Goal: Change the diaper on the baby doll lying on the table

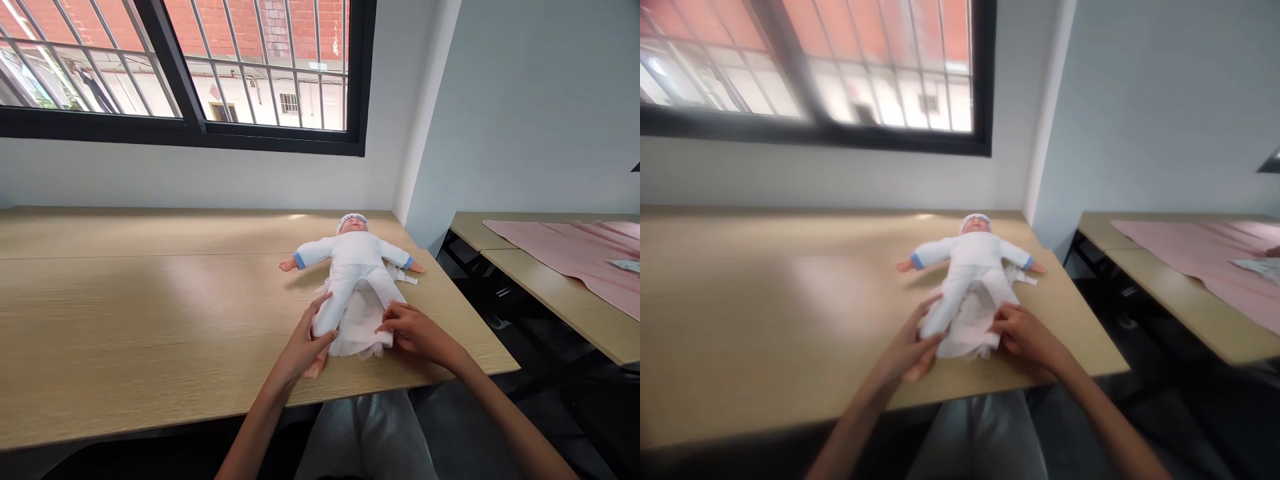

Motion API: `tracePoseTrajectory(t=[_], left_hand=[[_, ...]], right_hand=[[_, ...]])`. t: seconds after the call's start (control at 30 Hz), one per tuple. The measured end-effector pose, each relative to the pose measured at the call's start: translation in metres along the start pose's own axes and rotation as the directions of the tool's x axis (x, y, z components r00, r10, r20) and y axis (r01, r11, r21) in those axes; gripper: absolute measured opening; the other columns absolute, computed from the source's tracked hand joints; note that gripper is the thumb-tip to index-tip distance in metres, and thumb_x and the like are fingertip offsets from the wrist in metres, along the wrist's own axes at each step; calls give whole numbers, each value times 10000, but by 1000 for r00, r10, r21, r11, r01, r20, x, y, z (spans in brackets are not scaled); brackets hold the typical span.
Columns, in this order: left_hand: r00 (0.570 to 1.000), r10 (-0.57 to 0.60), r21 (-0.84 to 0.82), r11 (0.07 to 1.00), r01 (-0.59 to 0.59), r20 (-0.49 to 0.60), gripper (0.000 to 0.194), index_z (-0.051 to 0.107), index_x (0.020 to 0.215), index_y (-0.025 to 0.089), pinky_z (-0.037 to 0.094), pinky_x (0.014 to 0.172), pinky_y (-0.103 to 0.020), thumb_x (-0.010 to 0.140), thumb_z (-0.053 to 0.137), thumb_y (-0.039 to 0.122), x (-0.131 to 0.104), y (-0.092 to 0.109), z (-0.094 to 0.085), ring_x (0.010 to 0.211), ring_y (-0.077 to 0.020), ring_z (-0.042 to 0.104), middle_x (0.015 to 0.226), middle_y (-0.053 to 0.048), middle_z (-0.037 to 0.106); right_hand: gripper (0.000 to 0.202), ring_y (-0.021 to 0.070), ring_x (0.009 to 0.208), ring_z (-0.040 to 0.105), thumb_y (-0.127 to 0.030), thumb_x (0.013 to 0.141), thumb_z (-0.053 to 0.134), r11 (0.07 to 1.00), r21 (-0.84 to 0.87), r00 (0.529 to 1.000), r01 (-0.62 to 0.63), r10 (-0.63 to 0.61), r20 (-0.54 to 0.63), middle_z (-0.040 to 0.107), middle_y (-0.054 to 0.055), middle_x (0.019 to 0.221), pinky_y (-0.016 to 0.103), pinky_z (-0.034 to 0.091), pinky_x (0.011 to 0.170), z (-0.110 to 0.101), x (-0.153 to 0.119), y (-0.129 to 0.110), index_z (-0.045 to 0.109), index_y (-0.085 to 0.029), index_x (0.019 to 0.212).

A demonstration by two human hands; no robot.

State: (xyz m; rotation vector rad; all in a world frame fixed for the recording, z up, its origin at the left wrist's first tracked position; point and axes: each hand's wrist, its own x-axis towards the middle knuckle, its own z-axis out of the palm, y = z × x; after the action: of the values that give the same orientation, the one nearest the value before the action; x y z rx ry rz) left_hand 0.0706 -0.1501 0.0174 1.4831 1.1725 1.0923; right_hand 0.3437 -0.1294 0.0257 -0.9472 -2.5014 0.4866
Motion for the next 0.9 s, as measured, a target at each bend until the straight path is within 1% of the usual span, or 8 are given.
tracePoseTrajectory(t=[0.13, 0.23, 0.37, 0.47, 0.57, 0.67, 0.8, 0.9], left_hand=[[993, 118, 158, 981, -114, -13, 476, 616, 1266, 274, 392, 1085, -468, 790, 630, 263, 2, -3, -7, 1308, -314, 451, 1354, -106, 481], [972, 221, 332, 914, -234, 78, 442, 662, 1189, 317, 352, 1121, -479, 761, 632, 208, 10, 1, -10, 1384, -323, 345, 1439, -78, 405], [941, 319, 548, 769, -328, 116, 451, 657, 1087, 254, 319, 1128, -530, 654, 683, 129, 28, 10, 2, 1387, -354, 309, 1433, -89, 439], [921, 386, 604, 724, -335, 48, 245, 649, 950, 179, 381, 1064, -511, 712, 624, 125, 46, 13, 17, 1292, -344, 418, 1296, -142, 539], [901, 433, 505, 782, -367, -16, 218, 643, 911, 163, 410, 1017, -467, 740, 526, 97, 63, 17, 23, 1161, -300, 510, 1158, -132, 606], [925, 371, 289, 898, -333, -85, 255, 626, 973, 170, 429, 977, -422, 742, 519, 154, 82, 28, 17, 1103, -276, 549, 1092, -93, 644], [977, 154, 24, 988, -152, -150, 154, 589, 863, 177, 473, 762, -325, 769, 526, 281, 113, 44, 4, 807, -205, 592, 793, -26, 636], [988, 73, -122, 989, -89, -133, 107, 538, 703, 179, 439, 630, -257, 740, 550, 278, 137, 43, 0, 618, -133, 527, 619, 21, 546]], right_hand=[[223, 207, 959, 639, -148, 871, 504, 932, 352, 970, -89, 162, -183, 674, 47, 1029, 346, 519, 876, -2, -6, 10, 690, -225, 968], [158, 232, 976, 648, -304, 894, 565, 831, 536, 912, -146, 324, -253, 705, 42, 994, 353, 519, 875, -3, -7, 18, 676, -215, 961], [227, 233, 939, 643, -397, 894, 574, 776, 620, 895, -115, 352, -274, 706, 47, 987, 334, 517, 825, -2, 4, 27, 675, -208, 969], [277, 234, 964, 630, -448, 892, 563, 774, 627, 873, -89, 364, -325, 699, 53, 1028, 339, 508, 852, -1, 20, 29, 669, -206, 979], [344, 241, 963, 624, -507, 861, 574, 734, 672, 809, -100, 454, -375, 694, 63, 1015, 347, 508, 850, -4, 41, 29, 653, -195, 983], [393, 231, 902, 624, -546, 856, 537, 670, 735, 739, -100, 544, -396, 682, 61, 964, 332, 514, 791, -14, 68, 34, 627, -191, 999], [325, 221, 928, 599, -486, 886, 443, 799, 593, 683, -96, 487, -545, 662, 56, 971, 334, 477, 862, -32, 109, 52, 581, -199, 951], [270, 223, 854, 581, -428, 881, 366, 864, 450, 650, -227, 478, -591, 640, 52, 864, 359, 460, 856, -32, 132, 74, 517, -211, 829]])
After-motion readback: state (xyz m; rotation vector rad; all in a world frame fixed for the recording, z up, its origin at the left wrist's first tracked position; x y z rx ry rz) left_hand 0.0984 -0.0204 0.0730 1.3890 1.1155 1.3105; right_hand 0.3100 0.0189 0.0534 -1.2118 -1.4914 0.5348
